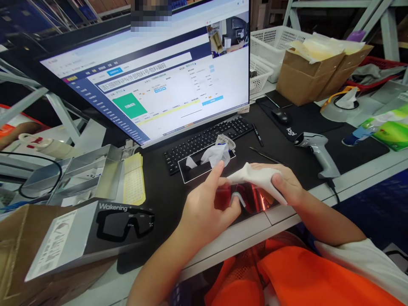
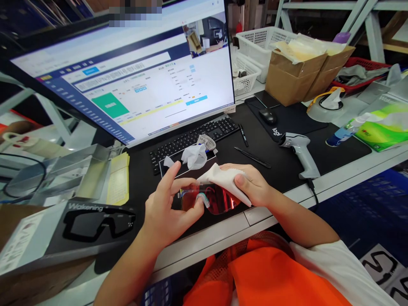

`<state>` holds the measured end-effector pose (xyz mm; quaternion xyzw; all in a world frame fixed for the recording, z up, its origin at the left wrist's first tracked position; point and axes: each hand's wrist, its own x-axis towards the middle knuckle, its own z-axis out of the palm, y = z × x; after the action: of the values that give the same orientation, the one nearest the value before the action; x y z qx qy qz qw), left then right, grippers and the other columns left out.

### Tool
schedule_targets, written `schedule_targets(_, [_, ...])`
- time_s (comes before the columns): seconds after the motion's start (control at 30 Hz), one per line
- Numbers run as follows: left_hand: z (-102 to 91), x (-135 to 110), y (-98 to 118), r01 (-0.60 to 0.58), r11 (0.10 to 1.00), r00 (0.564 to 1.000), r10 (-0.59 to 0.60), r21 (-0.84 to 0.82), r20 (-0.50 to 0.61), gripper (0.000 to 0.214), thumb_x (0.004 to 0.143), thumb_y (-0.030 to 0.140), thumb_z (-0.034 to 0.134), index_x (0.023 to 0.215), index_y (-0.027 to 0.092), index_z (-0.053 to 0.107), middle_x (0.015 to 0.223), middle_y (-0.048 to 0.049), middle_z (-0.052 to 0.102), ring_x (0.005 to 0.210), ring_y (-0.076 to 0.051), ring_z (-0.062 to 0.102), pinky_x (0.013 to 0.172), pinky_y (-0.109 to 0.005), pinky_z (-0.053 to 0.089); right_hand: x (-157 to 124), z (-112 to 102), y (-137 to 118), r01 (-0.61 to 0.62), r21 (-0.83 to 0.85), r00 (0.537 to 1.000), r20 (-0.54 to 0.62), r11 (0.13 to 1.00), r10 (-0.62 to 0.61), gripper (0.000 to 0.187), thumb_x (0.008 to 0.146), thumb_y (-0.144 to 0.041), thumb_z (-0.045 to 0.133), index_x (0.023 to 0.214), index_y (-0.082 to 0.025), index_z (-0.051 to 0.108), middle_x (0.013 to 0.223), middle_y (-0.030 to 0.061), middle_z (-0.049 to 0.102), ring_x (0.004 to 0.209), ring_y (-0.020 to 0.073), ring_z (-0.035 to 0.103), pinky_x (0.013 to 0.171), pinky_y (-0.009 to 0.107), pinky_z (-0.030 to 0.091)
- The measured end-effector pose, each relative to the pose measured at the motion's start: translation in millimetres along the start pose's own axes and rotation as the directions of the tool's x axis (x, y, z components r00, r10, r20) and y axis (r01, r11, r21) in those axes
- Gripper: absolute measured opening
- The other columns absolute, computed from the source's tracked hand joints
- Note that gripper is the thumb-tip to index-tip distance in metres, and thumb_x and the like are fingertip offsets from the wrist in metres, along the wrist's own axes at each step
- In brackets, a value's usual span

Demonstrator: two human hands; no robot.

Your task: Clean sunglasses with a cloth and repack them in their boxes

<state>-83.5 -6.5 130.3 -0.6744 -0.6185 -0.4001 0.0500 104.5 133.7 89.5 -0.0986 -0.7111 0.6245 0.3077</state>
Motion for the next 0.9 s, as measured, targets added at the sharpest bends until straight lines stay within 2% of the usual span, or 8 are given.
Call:
schedule_targets(0.13, [-0.2,-0.9,0.5,-0.015,0.999,1.0,0.015,0.049,0.02,0.085,0.082,0.02,0.067,0.155,0.026,0.025,0.097,0.0015,0.075,0.073,-0.012,0.071,0.071,-0.023,0.058,3.1,-2.5,7.4,0.118,-0.079,0.993,-0.01,0.99,-0.119,0.057,0.099,-0.062,0.042,0.107,-0.015,0.074,0.088,0.0109,0.073,0.092,0.028,0.07,0.084,0.038,0.056])
schedule_targets(0.23, [0.3,-2.0,-0.1,-0.025,0.997,0.999,0.022,0.066,0.046,0.085,0.083,0.02,0.066,0.156,0.026,0.024,0.099,0.0,0.075,0.074,-0.014,0.071,0.072,-0.027,0.058,4.3,-2.3,9.1,0.132,-0.084,0.991,0.006,0.988,-0.132,0.055,0.1,-0.059,0.041,0.109,-0.016,0.074,0.097,0.0121,0.074,0.098,0.0287,0.069,0.089,0.039,0.055])
schedule_targets(0.37, [1.1,-2.9,-1.7,-0.021,0.998,0.997,0.017,0.059,0.072,0.083,0.084,0.02,0.064,0.156,0.025,0.023,0.1,-0.0019,0.075,0.077,-0.016,0.071,0.073,-0.029,0.057,4.0,1.1,3.8,0.09,-0.077,0.995,-0.027,0.993,-0.093,0.052,0.099,-0.058,0.044,0.114,-0.019,0.075,0.111,0.0118,0.074,0.095,0.0278,0.07,0.083,0.037,0.056])
schedule_targets(0.53, [1.2,-2.2,-2.6,-0.024,0.999,0.997,0.02,0.048,0.073,0.082,0.085,0.02,0.064,0.156,0.024,0.023,0.099,-0.0021,0.075,0.074,-0.015,0.069,0.071,-0.028,0.056,3.6,4.1,0.9,-0.043,0.037,0.999,0.002,0.998,0.042,0.056,0.099,-0.063,0.042,0.118,-0.019,0.071,0.068,0.0053,0.069,0.053,0.0199,0.062,0.048,0.03,0.048])
schedule_targets(0.73, [1.5,-3.1,-0.8,-0.016,0.998,0.996,0.011,0.063,0.083,0.079,0.084,0.02,0.065,0.154,0.024,0.03,0.1,-0.003,0.075,0.076,-0.016,0.07,0.073,-0.029,0.056,1.7,4.5,2.9,-0.038,0.052,0.999,0.017,0.998,0.037,0.056,0.099,-0.062,0.043,0.112,-0.017,0.073,0.065,0.0045,0.068,0.049,0.0172,0.059,0.043,0.027,0.043])
schedule_targets(0.8, [0.1,-2.7,-2.1,-0.009,0.999,0.996,0.005,0.049,0.086,0.075,0.083,0.019,0.066,0.152,0.024,0.036,0.101,-0.0029,0.075,0.076,-0.016,0.07,0.073,-0.028,0.056,2.0,4.7,4.8,-0.053,0.04,0.998,-0.042,0.998,0.055,0.054,0.098,-0.062,0.045,0.106,-0.018,0.075,0.071,0.0056,0.072,0.056,0.0188,0.064,0.047,0.028,0.048])
schedule_targets(0.87, [-3.4,-0.2,-6.9,0.036,0.999,0.997,-0.037,0.007,0.072,0.069,0.082,0.019,0.067,0.147,0.025,0.046,0.1,-0.0018,0.075,0.079,-0.015,0.071,0.076,-0.027,0.057,5.6,2.8,9.1,-0.045,0.042,0.971,-0.235,0.998,0.053,0.052,0.095,-0.064,0.051,0.1,-0.019,0.077,0.08,0.0066,0.075,0.07,0.0215,0.07,0.059,0.031,0.055])
schedule_targets(0.9, [-6.0,2.2,-10.8,0.08,0.996,0.996,-0.079,-0.035,0.041,0.064,0.081,0.018,0.069,0.142,0.025,0.052,0.099,-0.0013,0.075,0.08,-0.015,0.071,0.078,-0.027,0.058,8.8,0.1,11.7,-0.026,0.07,0.927,-0.372,0.997,0.051,0.051,0.093,-0.065,0.055,0.097,-0.019,0.077,0.083,0.0064,0.076,0.076,0.0222,0.071,0.065,0.031,0.057])
